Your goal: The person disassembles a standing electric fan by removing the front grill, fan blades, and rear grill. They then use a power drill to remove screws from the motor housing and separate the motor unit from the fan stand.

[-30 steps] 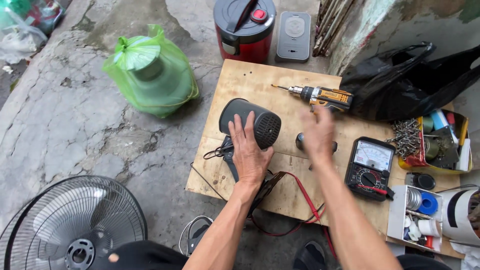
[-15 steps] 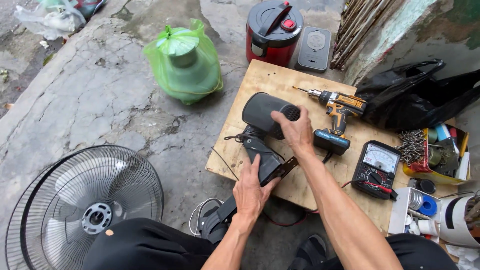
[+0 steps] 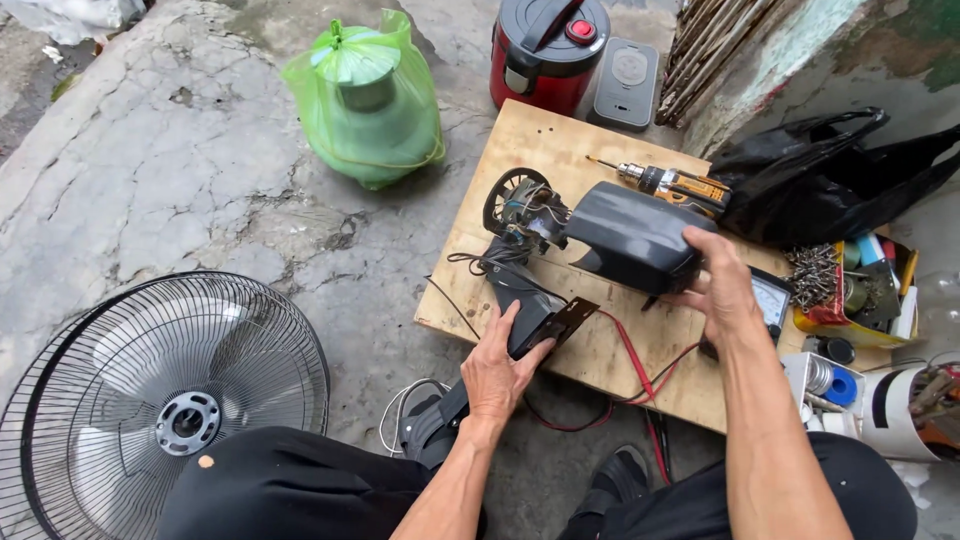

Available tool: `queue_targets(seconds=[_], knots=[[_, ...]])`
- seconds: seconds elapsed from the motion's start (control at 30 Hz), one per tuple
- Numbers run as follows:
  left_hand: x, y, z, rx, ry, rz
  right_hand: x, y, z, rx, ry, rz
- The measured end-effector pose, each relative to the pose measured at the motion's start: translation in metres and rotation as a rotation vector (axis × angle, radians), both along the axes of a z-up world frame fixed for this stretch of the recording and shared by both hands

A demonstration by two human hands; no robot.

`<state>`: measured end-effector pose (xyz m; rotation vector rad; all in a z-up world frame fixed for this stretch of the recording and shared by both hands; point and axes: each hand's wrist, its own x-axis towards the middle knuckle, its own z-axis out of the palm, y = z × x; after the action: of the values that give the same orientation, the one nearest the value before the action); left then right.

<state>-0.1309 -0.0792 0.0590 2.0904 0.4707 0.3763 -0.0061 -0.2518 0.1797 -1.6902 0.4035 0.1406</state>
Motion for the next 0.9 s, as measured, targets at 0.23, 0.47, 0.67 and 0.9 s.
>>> queue_targets(seconds=[0.23,0.47,0.67,0.9], knots=[[-0.008,-0.011,0.0,0.078,-0.013,0.067,0.048,0.005,0.021,-0.511,-0.187,0.1],[-0.006,-0.013,0.001,0.234,-0.097,0.059,0.1,0.069,0.052,-0.764,-0.169,0.428],[-0.003,-0.01,0.006,0.197,-0.123,0.049,0.153,0.111,0.02,-1.016,-0.29,0.609],[-0.002,-0.007,0.009,0.208,-0.098,0.05,0.172,0.128,-0.014,-1.119,-0.29,0.78]])
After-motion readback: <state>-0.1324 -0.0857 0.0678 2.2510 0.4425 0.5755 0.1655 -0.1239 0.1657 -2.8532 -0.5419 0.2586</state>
